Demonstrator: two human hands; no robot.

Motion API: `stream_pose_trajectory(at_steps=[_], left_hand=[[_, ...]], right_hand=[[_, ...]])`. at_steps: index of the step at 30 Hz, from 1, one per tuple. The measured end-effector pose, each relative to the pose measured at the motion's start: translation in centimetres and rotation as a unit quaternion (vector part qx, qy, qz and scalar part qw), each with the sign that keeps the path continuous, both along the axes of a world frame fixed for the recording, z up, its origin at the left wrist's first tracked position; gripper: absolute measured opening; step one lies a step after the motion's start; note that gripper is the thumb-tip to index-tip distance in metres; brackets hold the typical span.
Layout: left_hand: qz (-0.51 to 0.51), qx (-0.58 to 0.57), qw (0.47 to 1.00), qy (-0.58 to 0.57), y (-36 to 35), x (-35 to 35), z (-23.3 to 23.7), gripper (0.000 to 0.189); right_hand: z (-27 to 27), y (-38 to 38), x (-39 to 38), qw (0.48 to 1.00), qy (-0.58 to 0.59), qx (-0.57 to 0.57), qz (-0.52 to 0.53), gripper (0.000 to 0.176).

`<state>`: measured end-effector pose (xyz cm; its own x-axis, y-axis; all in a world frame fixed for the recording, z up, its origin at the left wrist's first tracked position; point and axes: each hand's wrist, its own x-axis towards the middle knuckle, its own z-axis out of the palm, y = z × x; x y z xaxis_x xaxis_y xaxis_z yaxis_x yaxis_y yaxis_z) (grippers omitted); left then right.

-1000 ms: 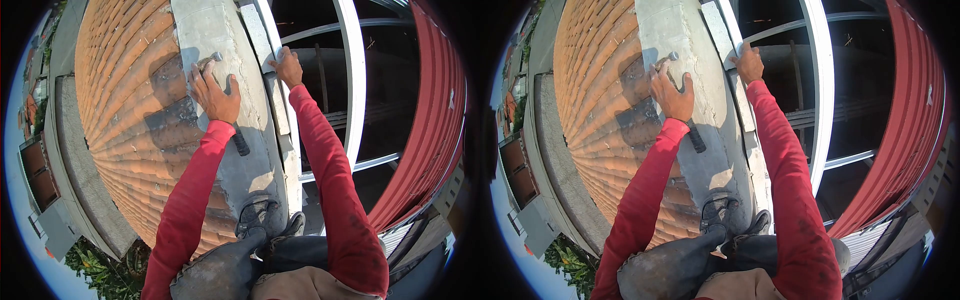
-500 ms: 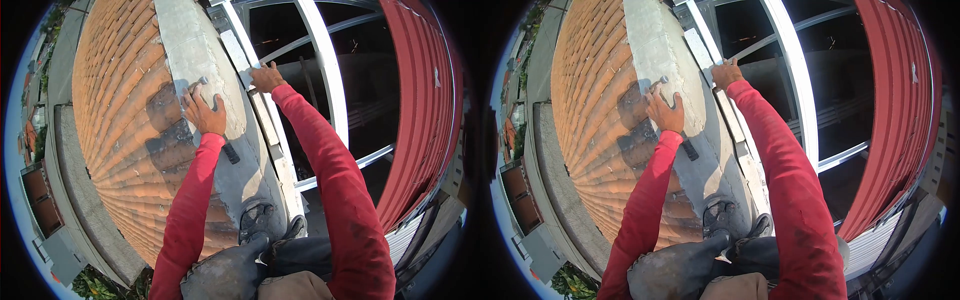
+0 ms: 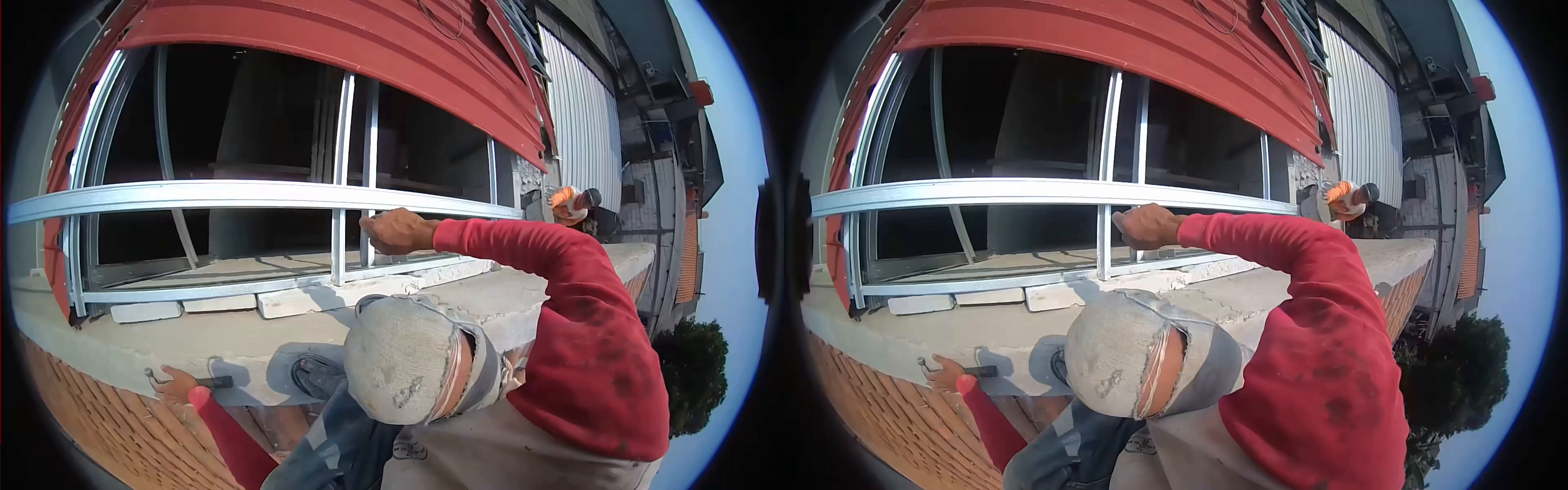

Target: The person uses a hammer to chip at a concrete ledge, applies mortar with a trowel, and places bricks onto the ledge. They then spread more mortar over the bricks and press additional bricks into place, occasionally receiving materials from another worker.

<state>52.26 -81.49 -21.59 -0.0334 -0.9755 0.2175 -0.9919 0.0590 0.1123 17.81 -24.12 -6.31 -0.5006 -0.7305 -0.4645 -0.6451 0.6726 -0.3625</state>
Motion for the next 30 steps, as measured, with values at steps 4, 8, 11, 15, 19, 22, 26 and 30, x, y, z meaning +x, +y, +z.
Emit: stream_pose_trajectory(at_steps=[4,8,11,15,19,22,26,30], left_hand=[[-0.012,-0.185,0.980,-0.068,-7.2,2.2,-6.4,0.088],[-0.142,-0.244,0.955,-0.092,-7.5,-1.8,-4.1,0.086],[-0.318,-0.263,0.905,-0.097,-8.9,-5.7,-0.6,0.084],[-0.402,-0.128,0.871,-0.251,-5.3,-13.1,10.1,0.074],[-0.585,0.077,0.792,-0.156,-4.5,-25.2,14.3,0.066],[-0.624,0.123,0.767,-0.085,0.4,-33.9,13.4,0.069],[-0.684,0.149,0.700,-0.141,12.4,-45.6,14.3,0.066],[-0.769,0.117,0.605,-0.170,22.3,-55.7,19.5,0.063]], right_hand=[[-5.2,17.8,12.4,0.887,0.095,-0.104,-0.439,0.021],[-4.6,24.4,26.2,0.737,0.233,0.033,-0.634,0.037],[-7.0,25.0,33.5,0.642,0.270,0.133,-0.705,0.051],[-10.4,23.5,34.7,0.587,0.214,0.139,-0.768,0.063],[-9.4,23.8,34.7,0.581,0.160,0.130,-0.787,0.068],[-10.5,23.8,34.1,0.573,0.188,0.113,-0.789,0.068],[-10.0,24.0,34.6,0.572,0.160,0.112,-0.797,0.068],[-4.9,28.6,35.5,0.613,0.055,0.093,-0.782,0.061]])
